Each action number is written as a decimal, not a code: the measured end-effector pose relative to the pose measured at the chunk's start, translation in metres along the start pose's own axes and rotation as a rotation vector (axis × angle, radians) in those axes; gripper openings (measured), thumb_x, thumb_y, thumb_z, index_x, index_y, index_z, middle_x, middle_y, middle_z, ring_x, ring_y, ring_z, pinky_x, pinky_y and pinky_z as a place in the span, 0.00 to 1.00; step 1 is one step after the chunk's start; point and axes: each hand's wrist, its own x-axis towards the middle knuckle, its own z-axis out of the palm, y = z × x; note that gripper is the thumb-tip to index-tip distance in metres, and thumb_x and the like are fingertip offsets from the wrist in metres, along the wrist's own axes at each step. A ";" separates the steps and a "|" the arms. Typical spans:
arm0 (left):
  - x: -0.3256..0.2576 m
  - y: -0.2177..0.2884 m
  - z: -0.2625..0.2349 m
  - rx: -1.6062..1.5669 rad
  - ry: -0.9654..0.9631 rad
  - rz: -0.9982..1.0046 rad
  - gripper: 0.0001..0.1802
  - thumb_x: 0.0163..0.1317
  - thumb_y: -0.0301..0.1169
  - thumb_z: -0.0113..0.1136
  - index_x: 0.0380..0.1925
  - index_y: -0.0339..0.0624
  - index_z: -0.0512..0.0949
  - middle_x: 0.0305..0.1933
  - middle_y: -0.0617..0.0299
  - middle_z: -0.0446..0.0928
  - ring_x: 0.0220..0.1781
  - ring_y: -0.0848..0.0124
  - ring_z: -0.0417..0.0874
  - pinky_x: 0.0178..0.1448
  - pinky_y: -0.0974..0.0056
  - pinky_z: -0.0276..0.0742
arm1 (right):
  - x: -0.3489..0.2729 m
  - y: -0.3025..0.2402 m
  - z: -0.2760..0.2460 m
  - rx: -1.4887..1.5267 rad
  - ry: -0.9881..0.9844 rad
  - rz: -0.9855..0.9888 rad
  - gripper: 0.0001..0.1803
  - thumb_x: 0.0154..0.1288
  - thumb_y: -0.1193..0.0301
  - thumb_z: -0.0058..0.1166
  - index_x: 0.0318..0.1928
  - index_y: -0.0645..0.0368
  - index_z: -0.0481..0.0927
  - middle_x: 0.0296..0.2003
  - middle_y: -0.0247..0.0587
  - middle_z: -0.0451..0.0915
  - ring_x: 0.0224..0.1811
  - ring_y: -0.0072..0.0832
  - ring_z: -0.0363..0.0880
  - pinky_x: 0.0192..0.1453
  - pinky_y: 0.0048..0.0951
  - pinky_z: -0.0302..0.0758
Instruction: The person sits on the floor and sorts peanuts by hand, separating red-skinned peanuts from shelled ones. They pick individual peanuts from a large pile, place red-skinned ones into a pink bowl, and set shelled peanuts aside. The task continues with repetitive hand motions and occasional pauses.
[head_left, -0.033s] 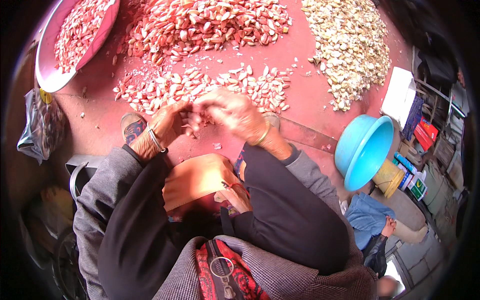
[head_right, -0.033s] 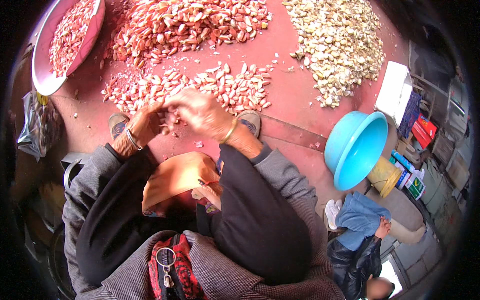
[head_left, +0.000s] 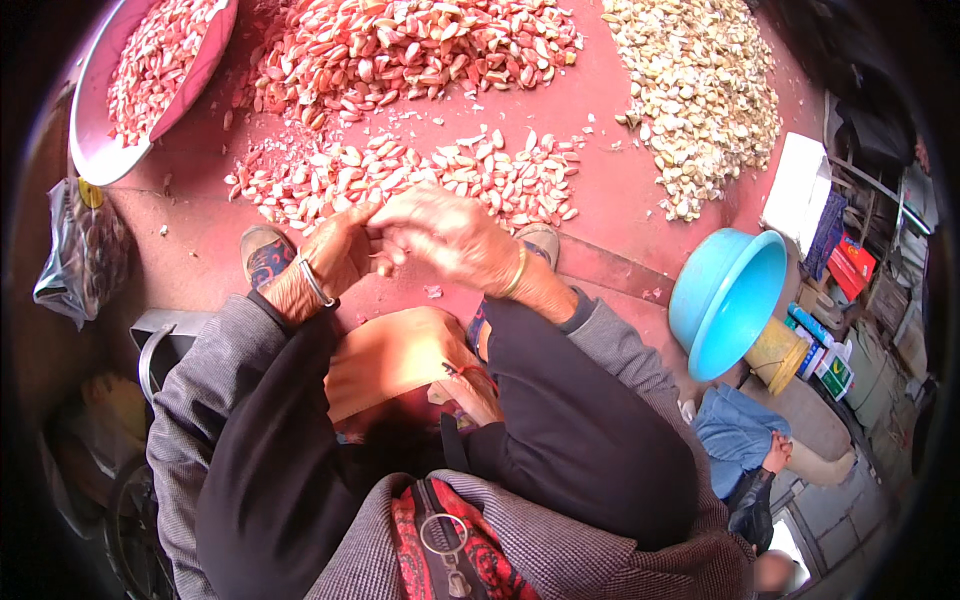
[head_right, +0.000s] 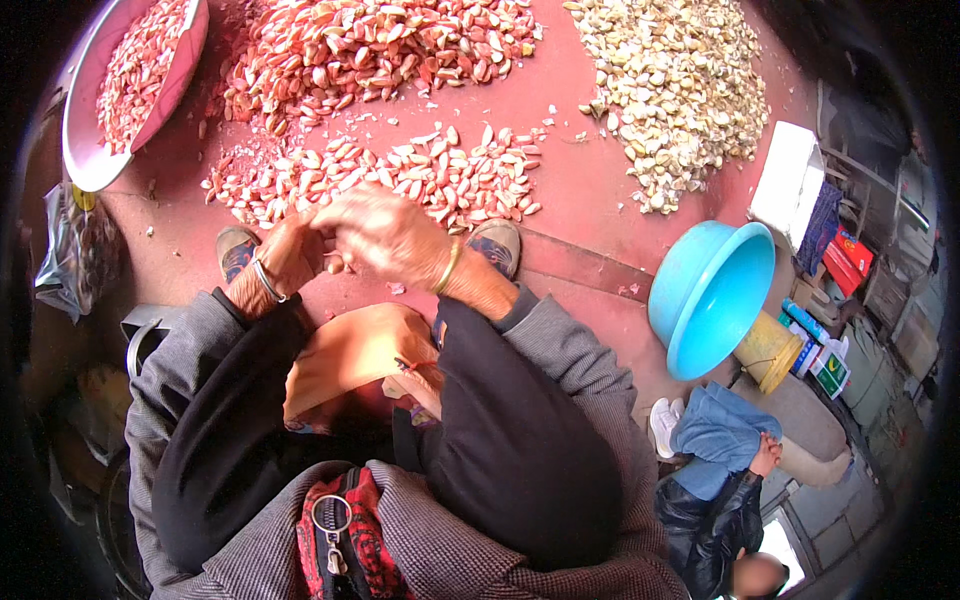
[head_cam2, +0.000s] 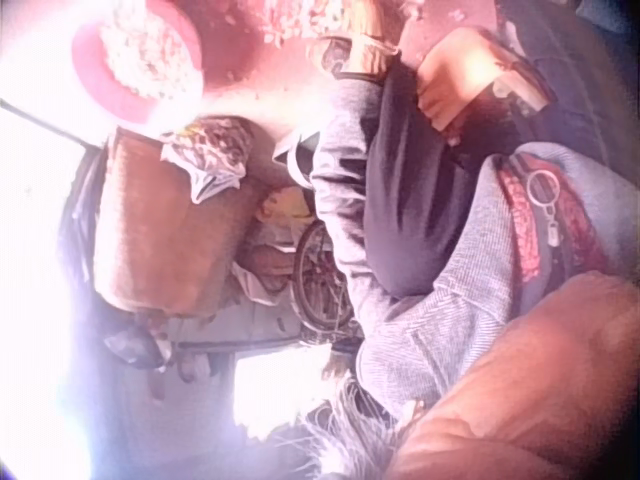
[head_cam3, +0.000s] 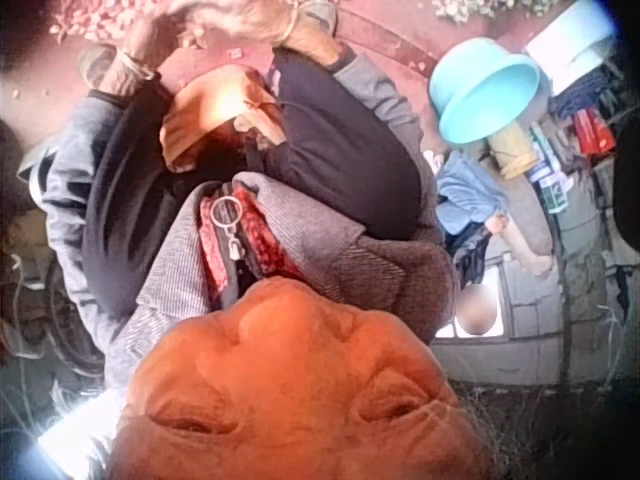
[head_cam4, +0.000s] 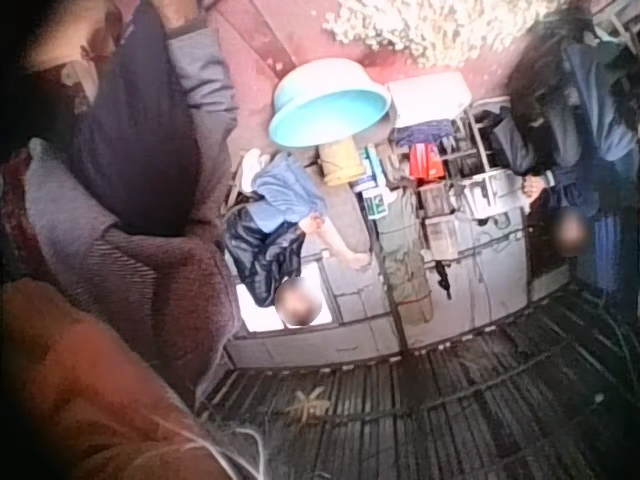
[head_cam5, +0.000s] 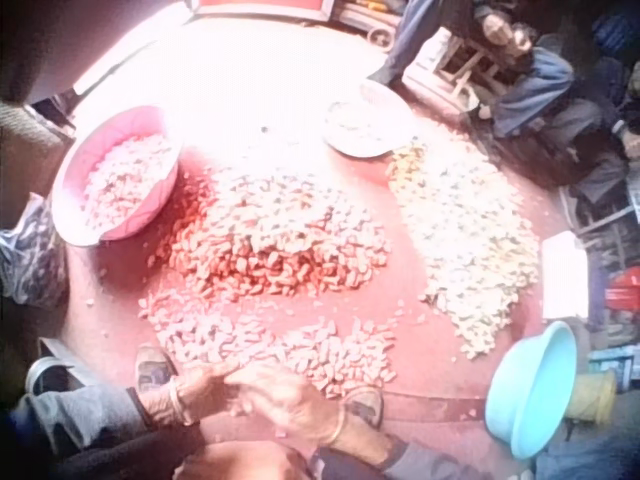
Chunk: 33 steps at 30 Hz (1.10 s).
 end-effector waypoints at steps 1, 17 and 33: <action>0.001 -0.005 0.004 -0.101 0.058 0.009 0.20 0.76 0.39 0.39 0.55 0.37 0.73 0.46 0.54 0.83 0.41 0.61 0.87 0.39 0.60 0.85 | 0.004 -0.007 0.006 -0.048 0.021 -0.068 0.12 0.69 0.77 0.55 0.51 0.61 0.81 0.42 0.41 0.83 0.44 0.33 0.83 0.55 0.33 0.77; -0.010 -0.014 -0.009 0.152 0.286 -0.059 0.14 0.74 0.37 0.47 0.36 0.42 0.79 0.31 0.62 0.81 0.31 0.70 0.80 0.36 0.66 0.74 | 0.001 0.114 -0.119 -0.774 0.541 0.179 0.18 0.60 0.80 0.50 0.50 0.52 0.82 0.49 0.41 0.79 0.54 0.42 0.74 0.61 0.41 0.72; -0.012 -0.015 -0.007 0.111 0.293 -0.038 0.16 0.73 0.36 0.47 0.37 0.37 0.80 0.29 0.60 0.80 0.29 0.68 0.80 0.35 0.65 0.75 | -0.042 0.125 -0.137 -0.217 0.888 0.565 0.15 0.61 0.83 0.41 0.35 0.60 0.83 0.31 0.34 0.81 0.24 0.22 0.80 0.26 0.25 0.81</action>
